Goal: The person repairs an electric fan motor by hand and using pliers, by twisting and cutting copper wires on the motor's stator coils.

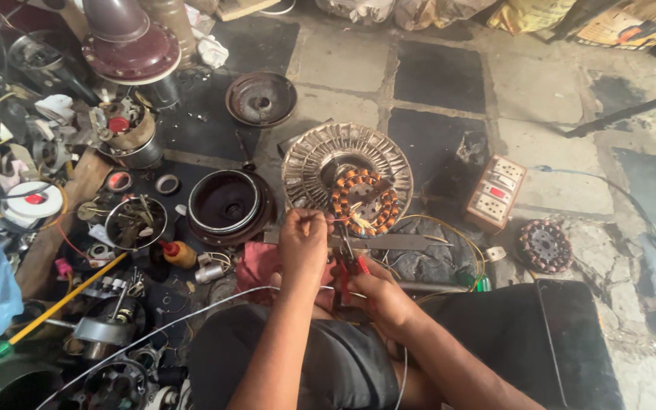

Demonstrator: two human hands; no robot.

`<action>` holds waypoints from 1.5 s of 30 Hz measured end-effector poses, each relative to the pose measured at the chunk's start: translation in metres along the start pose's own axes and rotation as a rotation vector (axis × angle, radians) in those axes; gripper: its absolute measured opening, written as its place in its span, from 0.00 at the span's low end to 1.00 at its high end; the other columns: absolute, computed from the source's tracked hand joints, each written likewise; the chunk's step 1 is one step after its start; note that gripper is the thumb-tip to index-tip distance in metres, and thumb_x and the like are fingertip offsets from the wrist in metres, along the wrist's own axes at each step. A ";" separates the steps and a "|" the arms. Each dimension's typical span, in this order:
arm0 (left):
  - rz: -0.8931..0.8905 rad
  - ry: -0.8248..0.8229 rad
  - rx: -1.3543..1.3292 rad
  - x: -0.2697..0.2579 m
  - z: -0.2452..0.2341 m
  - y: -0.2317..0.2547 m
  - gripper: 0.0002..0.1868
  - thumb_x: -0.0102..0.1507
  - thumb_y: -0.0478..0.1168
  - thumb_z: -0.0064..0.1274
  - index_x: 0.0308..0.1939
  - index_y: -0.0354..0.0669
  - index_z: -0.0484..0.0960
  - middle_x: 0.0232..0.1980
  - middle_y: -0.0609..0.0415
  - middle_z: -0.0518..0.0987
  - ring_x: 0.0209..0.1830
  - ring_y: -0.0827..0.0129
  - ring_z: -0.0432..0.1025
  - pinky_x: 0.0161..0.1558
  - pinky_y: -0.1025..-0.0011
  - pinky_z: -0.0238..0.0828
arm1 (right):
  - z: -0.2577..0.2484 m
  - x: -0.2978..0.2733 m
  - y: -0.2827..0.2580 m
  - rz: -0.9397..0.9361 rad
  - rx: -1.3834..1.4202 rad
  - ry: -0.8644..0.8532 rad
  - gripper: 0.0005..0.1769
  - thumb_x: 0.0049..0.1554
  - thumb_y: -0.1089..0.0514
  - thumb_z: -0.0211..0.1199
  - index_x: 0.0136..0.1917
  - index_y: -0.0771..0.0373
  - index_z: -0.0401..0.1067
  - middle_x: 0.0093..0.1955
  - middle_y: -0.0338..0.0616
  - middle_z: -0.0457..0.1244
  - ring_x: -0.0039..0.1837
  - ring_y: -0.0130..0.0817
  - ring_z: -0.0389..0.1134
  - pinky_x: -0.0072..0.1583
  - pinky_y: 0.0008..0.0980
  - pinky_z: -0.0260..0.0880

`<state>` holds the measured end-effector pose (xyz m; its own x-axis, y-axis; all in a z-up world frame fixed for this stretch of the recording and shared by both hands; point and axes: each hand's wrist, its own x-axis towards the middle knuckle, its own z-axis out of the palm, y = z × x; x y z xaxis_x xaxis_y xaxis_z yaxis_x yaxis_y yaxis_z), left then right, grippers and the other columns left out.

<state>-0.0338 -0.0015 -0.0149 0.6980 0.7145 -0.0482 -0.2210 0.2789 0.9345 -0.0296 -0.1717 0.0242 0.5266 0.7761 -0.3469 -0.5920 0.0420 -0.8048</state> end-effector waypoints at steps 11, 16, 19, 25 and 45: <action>0.145 0.078 0.158 -0.013 -0.001 0.000 0.03 0.64 0.32 0.57 0.41 0.38 0.78 0.34 0.59 0.77 0.34 0.80 0.68 0.36 0.79 0.66 | 0.020 0.000 -0.013 -0.012 -0.079 0.049 0.23 0.51 0.59 0.55 0.60 0.62 0.68 0.53 0.39 0.66 0.53 0.28 0.64 0.53 0.31 0.65; 0.070 0.071 0.094 -0.016 0.003 0.008 0.04 0.65 0.33 0.56 0.41 0.38 0.77 0.35 0.60 0.77 0.32 0.82 0.67 0.34 0.81 0.65 | 0.014 0.002 -0.007 -0.055 -0.185 0.090 0.19 0.50 0.59 0.56 0.56 0.64 0.70 0.47 0.40 0.66 0.44 0.26 0.63 0.45 0.27 0.64; 0.045 0.066 0.059 -0.017 0.005 0.014 0.04 0.65 0.33 0.56 0.42 0.39 0.76 0.36 0.59 0.78 0.30 0.82 0.68 0.32 0.81 0.65 | 0.009 0.008 0.005 -0.126 -0.106 0.073 0.13 0.53 0.59 0.58 0.51 0.66 0.69 0.38 0.42 0.62 0.38 0.28 0.62 0.41 0.28 0.63; 0.022 0.143 0.086 -0.014 -0.003 0.018 0.04 0.66 0.34 0.51 0.44 0.40 0.74 0.38 0.56 0.82 0.32 0.77 0.73 0.34 0.78 0.71 | 0.012 0.005 0.005 -0.173 -0.123 0.053 0.12 0.59 0.57 0.59 0.51 0.70 0.68 0.37 0.48 0.62 0.37 0.34 0.64 0.41 0.32 0.63; 0.644 0.463 0.980 -0.027 0.005 0.009 0.22 0.63 0.36 0.59 0.60 0.36 0.75 0.56 0.40 0.79 0.54 0.52 0.76 0.53 0.62 0.72 | -0.053 -0.058 0.013 -0.137 -0.144 0.280 0.33 0.52 0.60 0.58 0.71 0.67 0.65 0.55 0.43 0.67 0.54 0.33 0.65 0.57 0.33 0.65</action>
<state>-0.0514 -0.0210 -0.0035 0.3042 0.7563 0.5792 0.3035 -0.6532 0.6937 -0.0354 -0.2501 0.0083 0.7538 0.5661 -0.3336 -0.4226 0.0290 -0.9058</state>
